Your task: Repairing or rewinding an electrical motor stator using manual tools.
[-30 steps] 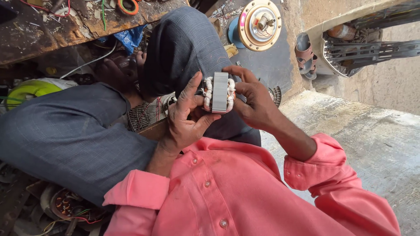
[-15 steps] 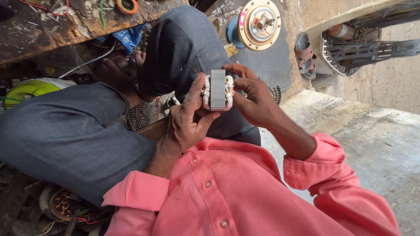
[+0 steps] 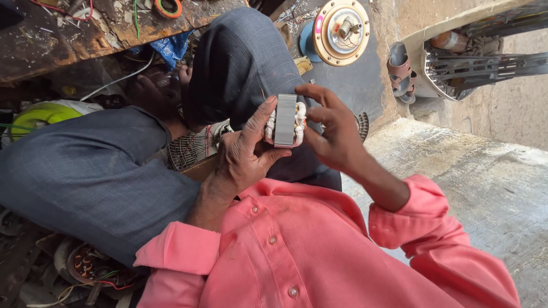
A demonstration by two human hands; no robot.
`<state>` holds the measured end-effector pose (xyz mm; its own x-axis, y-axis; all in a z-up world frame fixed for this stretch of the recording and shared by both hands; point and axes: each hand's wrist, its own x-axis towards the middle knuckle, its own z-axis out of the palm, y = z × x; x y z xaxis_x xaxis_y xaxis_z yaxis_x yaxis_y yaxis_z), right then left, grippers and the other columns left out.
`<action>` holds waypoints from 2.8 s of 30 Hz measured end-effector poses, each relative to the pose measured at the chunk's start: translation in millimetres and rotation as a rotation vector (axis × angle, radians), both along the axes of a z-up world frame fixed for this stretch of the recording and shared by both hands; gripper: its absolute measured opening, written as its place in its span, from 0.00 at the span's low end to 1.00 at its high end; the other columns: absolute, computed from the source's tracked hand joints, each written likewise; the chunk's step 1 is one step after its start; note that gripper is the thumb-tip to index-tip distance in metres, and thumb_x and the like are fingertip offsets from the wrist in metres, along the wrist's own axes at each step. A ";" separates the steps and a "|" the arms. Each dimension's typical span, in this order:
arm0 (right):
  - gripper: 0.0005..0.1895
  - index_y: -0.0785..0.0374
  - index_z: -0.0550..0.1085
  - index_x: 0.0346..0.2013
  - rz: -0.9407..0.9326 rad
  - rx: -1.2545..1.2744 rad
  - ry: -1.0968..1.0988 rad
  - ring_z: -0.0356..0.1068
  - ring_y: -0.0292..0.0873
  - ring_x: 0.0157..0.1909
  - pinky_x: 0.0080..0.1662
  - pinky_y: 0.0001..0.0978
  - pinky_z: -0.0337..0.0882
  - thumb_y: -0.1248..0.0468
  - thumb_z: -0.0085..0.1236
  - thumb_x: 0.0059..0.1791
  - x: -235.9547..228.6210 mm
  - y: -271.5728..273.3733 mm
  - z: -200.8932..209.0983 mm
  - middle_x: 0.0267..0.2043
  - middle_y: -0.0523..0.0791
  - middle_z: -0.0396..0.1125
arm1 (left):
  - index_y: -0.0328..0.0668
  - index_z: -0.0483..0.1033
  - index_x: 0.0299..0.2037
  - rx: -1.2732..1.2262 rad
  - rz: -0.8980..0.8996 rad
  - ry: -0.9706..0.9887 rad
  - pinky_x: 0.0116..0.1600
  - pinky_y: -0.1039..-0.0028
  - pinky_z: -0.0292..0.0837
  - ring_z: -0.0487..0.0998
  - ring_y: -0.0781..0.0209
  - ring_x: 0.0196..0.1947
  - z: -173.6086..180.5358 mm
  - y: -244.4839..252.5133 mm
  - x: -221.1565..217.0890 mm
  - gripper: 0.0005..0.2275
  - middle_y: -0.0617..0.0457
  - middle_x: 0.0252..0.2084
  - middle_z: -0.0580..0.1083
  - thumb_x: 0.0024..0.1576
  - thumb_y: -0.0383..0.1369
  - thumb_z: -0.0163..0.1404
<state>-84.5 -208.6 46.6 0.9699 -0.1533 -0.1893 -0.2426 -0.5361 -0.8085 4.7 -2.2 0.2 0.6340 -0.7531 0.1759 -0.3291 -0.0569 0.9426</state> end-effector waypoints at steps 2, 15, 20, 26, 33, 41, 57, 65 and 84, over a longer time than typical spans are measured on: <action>0.09 0.65 0.79 0.43 -0.032 -0.029 -0.088 0.70 0.52 0.66 0.61 0.40 0.72 0.67 0.63 0.49 -6.1 3.4 -7.2 0.66 0.53 0.65 | 0.44 0.52 0.75 0.008 -0.007 0.022 0.54 0.70 0.83 0.86 0.52 0.49 0.6 2.3 1.4 0.43 0.45 0.47 0.81 0.52 0.40 0.67; 0.12 0.63 0.74 0.35 -0.077 0.052 -0.309 0.75 0.46 0.53 0.53 0.35 0.75 0.65 0.73 0.46 9.3 -8.6 -5.8 0.54 0.49 0.71 | 0.38 0.52 0.74 -0.052 0.022 0.212 0.50 0.73 0.81 0.84 0.58 0.47 -2.2 10.6 -2.0 0.41 0.41 0.50 0.80 0.53 0.33 0.67; 0.12 0.62 0.76 0.39 -0.078 0.060 -0.271 0.74 0.45 0.52 0.54 0.33 0.74 0.66 0.73 0.47 -25.3 -19.4 -5.8 0.54 0.49 0.71 | 0.37 0.45 0.78 -0.082 0.019 0.452 0.53 0.77 0.81 0.85 0.65 0.47 -6.6 16.8 -8.8 0.44 0.47 0.47 0.82 0.57 0.30 0.67; 0.17 0.57 0.78 0.47 -0.015 0.060 -0.291 0.71 0.49 0.54 0.55 0.37 0.74 0.66 0.73 0.46 -42.6 -16.4 -18.1 0.61 0.52 0.65 | 0.39 0.48 0.77 0.103 0.024 0.309 0.49 0.79 0.81 0.85 0.66 0.42 7.3 10.3 -4.4 0.46 0.49 0.43 0.83 0.53 0.30 0.69; 0.19 0.56 0.79 0.53 0.182 0.074 -0.449 0.67 0.58 0.62 0.60 0.49 0.72 0.65 0.71 0.49 -25.3 -24.8 -31.0 0.67 0.56 0.57 | 0.43 0.49 0.78 0.147 -0.005 0.352 0.53 0.79 0.80 0.84 0.64 0.49 14.2 8.6 -3.3 0.45 0.45 0.51 0.82 0.55 0.29 0.69; 0.19 0.61 0.76 0.56 0.326 0.114 -0.508 0.67 0.62 0.62 0.60 0.54 0.72 0.66 0.62 0.49 -8.1 -39.9 -32.0 0.67 0.58 0.54 | 0.45 0.50 0.78 0.152 -0.013 0.386 0.55 0.77 0.81 0.84 0.62 0.51 14.3 9.6 -4.4 0.43 0.43 0.52 0.81 0.56 0.28 0.68; 0.18 0.72 0.75 0.52 0.251 0.037 -0.551 0.66 0.64 0.64 0.62 0.54 0.73 0.69 0.63 0.48 -20.8 -23.8 -31.8 0.66 0.58 0.59 | 0.46 0.42 0.80 0.076 0.024 0.508 0.57 0.75 0.82 0.84 0.62 0.51 8.5 17.2 -17.1 0.45 0.46 0.49 0.81 0.60 0.26 0.66; 0.19 0.68 0.76 0.52 0.175 0.081 -0.555 0.67 0.63 0.63 0.62 0.52 0.73 0.70 0.66 0.47 -25.9 -16.5 -36.9 0.66 0.57 0.59 | 0.43 0.47 0.77 0.247 -0.007 0.248 0.44 0.79 0.82 0.86 0.64 0.42 19.3 13.2 0.1 0.46 0.47 0.45 0.83 0.54 0.30 0.69; 0.18 0.66 0.75 0.53 0.144 -0.015 -0.243 0.57 0.68 0.70 0.67 0.56 0.61 0.64 0.64 0.49 7.4 -30.5 16.9 0.72 0.61 0.53 | 0.38 0.52 0.74 0.175 -0.014 0.137 0.47 0.74 0.82 0.86 0.62 0.44 19.3 -0.7 1.3 0.43 0.45 0.45 0.82 0.51 0.28 0.68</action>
